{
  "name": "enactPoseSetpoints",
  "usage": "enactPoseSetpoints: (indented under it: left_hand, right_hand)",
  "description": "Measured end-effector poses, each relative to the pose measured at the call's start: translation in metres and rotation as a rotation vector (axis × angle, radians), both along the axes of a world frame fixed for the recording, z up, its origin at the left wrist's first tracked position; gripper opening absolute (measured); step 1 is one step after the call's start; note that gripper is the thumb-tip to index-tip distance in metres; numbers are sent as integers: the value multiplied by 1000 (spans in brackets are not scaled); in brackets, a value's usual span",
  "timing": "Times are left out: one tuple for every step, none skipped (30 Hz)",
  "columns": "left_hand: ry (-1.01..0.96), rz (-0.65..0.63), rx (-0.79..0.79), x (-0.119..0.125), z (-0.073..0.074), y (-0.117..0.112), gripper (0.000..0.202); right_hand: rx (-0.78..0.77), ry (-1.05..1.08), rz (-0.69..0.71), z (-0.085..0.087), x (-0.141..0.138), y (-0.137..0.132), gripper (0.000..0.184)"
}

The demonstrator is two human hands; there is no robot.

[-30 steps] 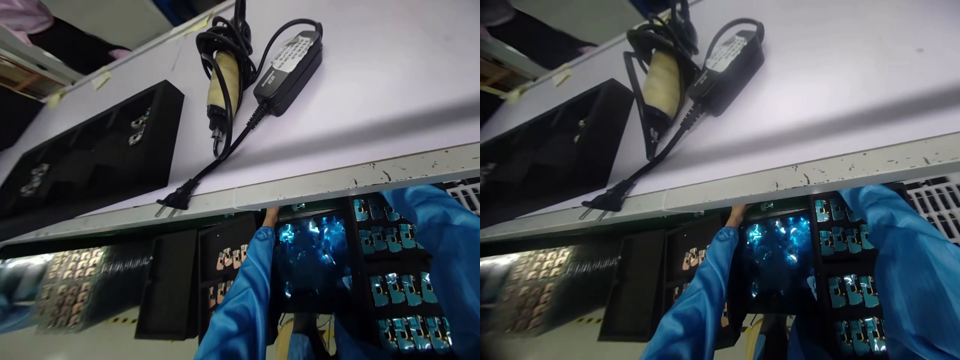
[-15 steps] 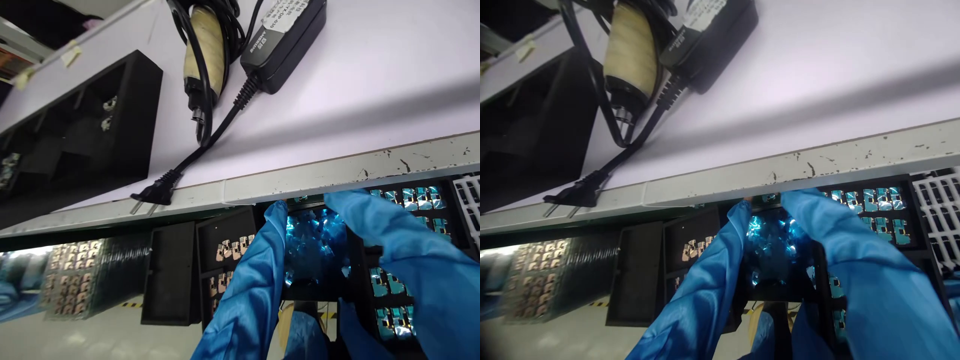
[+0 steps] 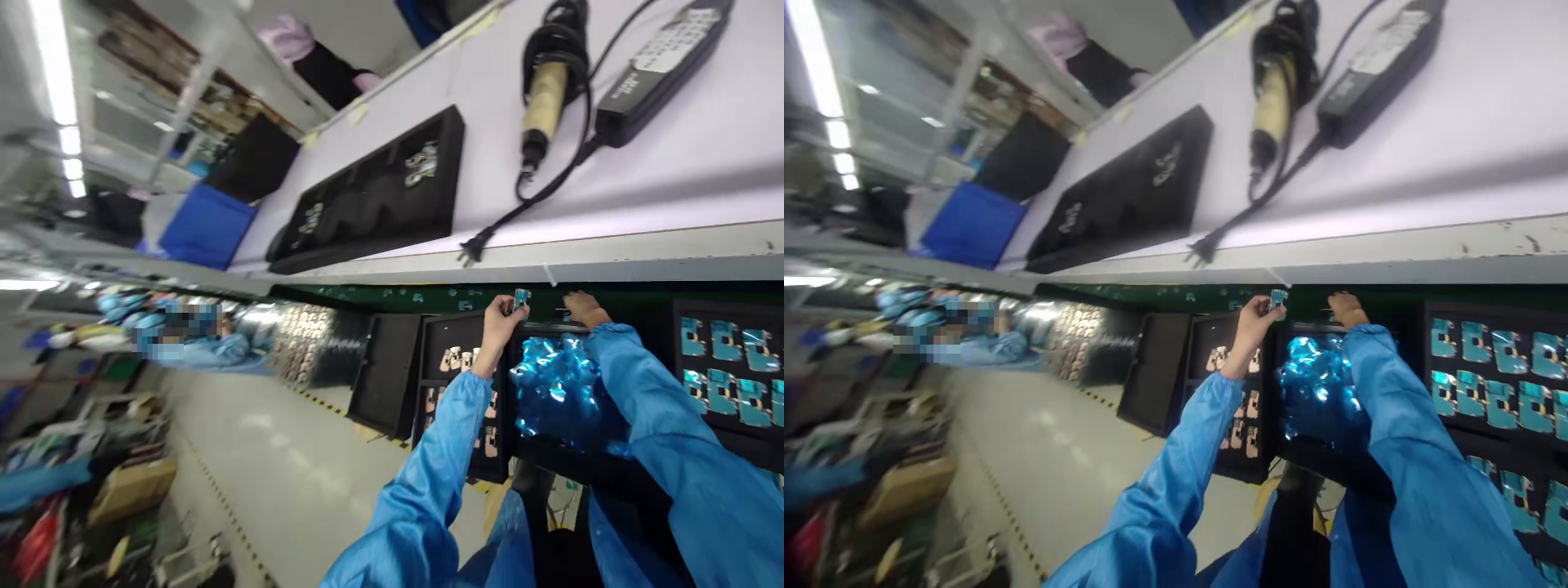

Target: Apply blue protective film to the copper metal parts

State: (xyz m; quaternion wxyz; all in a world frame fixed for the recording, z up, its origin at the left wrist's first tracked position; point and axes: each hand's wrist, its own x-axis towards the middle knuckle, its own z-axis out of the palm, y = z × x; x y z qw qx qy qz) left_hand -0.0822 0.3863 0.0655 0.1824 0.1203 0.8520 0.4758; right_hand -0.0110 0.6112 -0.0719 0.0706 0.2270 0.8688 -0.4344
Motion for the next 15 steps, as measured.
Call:
enactPoseSetpoints:
  left_hand:
    - [9, 20, 13, 11, 14, -27, 29]
    - [0, 38, 31, 22, 27, -57, 30]
    - [-23, 72, 43, 34, 39, -87, 32]
    - [-52, 126, 45, 45, 50, -117, 36]
    - [-88, 195, 44, 57, 59, -147, 40]
    - [-127, 272, 39, 67, 67, -175, 45]
    - [-162, 349, 35, 76, 73, -202, 50]
    - [-189, 418, 35, 85, 78, -226, 54]
    - [-211, 481, 36, 92, 81, -248, 57]
    - [-225, 538, 37, 98, 82, -268, 59]
    - [-233, 590, 38, 103, 83, -286, 59]
    - [-241, 642, 36, 106, 82, -302, 59]
    - [-248, 691, 30, 109, 80, -317, 57]
    - [-253, 734, 23, 110, 77, -331, 55]
    - [-253, 769, 15, 109, 73, -343, 52]
  right_hand:
    - [-18, 15, -24, 1, 0, 3, 35]
    - [-35, 34, -50, 2, 0, 6, 36]
    - [-51, 52, -78, 4, 0, 9, 35]
    - [-67, 68, -107, 7, 0, 12, 34]
    - [-81, 79, -137, 10, 1, 15, 32]
    - [-91, 86, -168, 14, 1, 16, 28]
    - [-98, 90, -198, 18, 2, 18, 25]
    - [-100, 94, -229, 22, 4, 18, 25]
    - [-96, 100, -261, 28, 7, 18, 29]
    - [-87, 110, -294, 34, 10, 17, 37]
    - [-74, 127, -327, 41, 15, 15, 44]
    - [-58, 152, -361, 48, 20, 12, 50]
    - [-41, 186, -393, 57, 26, 8, 52]
    - [-26, 234, -423, 66, 32, 2, 51]
    - [-16, 286, -443, 76, 38, -5, 50]
